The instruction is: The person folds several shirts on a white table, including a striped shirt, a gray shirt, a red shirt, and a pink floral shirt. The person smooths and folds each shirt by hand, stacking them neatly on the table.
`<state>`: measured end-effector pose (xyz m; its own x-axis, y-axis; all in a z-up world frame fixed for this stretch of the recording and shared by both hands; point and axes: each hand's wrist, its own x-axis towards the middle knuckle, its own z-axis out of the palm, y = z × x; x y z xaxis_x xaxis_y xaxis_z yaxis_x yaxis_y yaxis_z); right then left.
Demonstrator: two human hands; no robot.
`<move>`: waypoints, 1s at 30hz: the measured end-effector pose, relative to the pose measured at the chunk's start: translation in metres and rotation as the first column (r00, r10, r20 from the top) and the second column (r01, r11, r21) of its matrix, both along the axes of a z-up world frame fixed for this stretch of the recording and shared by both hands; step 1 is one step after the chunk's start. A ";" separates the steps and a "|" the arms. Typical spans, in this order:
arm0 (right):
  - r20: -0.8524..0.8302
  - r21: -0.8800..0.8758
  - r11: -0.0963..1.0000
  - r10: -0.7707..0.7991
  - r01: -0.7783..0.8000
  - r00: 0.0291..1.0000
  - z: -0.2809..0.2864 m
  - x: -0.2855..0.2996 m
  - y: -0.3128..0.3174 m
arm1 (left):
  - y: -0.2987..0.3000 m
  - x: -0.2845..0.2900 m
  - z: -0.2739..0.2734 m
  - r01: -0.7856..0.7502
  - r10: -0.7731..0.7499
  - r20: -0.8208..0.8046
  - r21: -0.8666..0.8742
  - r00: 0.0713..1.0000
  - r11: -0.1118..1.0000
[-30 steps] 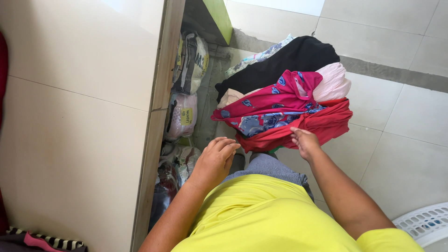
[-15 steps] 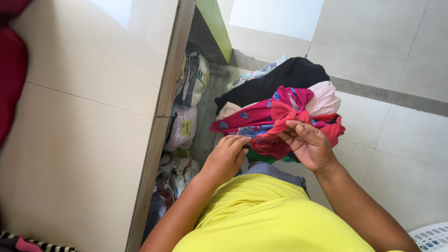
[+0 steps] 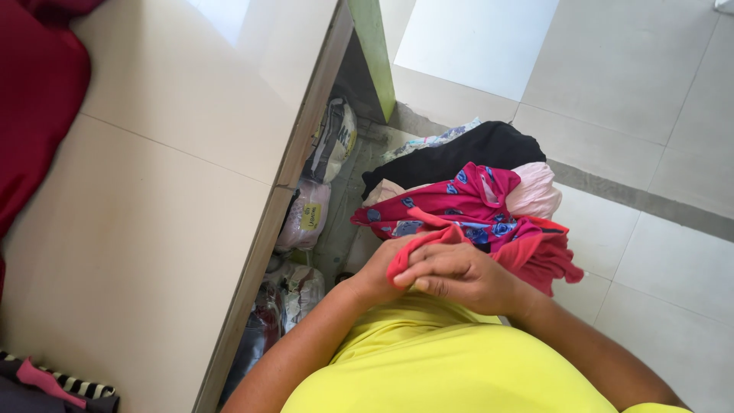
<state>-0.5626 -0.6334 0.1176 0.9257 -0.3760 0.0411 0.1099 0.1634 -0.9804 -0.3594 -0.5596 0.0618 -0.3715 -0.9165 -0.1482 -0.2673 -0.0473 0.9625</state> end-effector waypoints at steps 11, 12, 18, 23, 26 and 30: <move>-0.044 -0.502 0.817 -0.351 0.284 0.935 0.022 0.002 -0.035 | -0.006 0.019 0.077 -0.119 0.107 -0.229 -0.040 0.968 0.992; -0.037 -0.504 0.818 -0.341 0.277 0.939 0.014 0.002 -0.037 | -0.005 0.022 0.083 -0.130 0.117 -0.224 -0.045 0.968 0.991; -0.391 -0.101 0.989 -0.135 0.104 0.910 -0.018 0.000 -0.050 | 0.002 0.055 0.106 -0.188 0.175 -0.333 -0.008 0.927 0.982; -0.003 0.007 0.927 -0.375 0.375 0.927 0.046 0.029 -0.060 | 0.002 0.076 0.142 -0.278 0.320 -0.299 0.176 0.899 0.944; 0.119 -0.582 0.787 -0.165 0.204 0.979 0.114 0.079 -0.055 | 0.000 0.069 0.171 -0.252 0.248 -0.138 -0.013 0.959 0.968; 0.141 -0.764 0.629 -0.058 0.146 0.988 0.147 0.116 -0.055 | 0.006 0.063 0.166 -0.414 0.414 0.038 -0.020 0.909 0.910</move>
<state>-0.4462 -0.6888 0.2649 0.8582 -0.2584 0.4436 0.1759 -0.6638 -0.7269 -0.2967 -0.5539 0.2278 0.0476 -0.9884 -0.1442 -0.2645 -0.1517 0.9524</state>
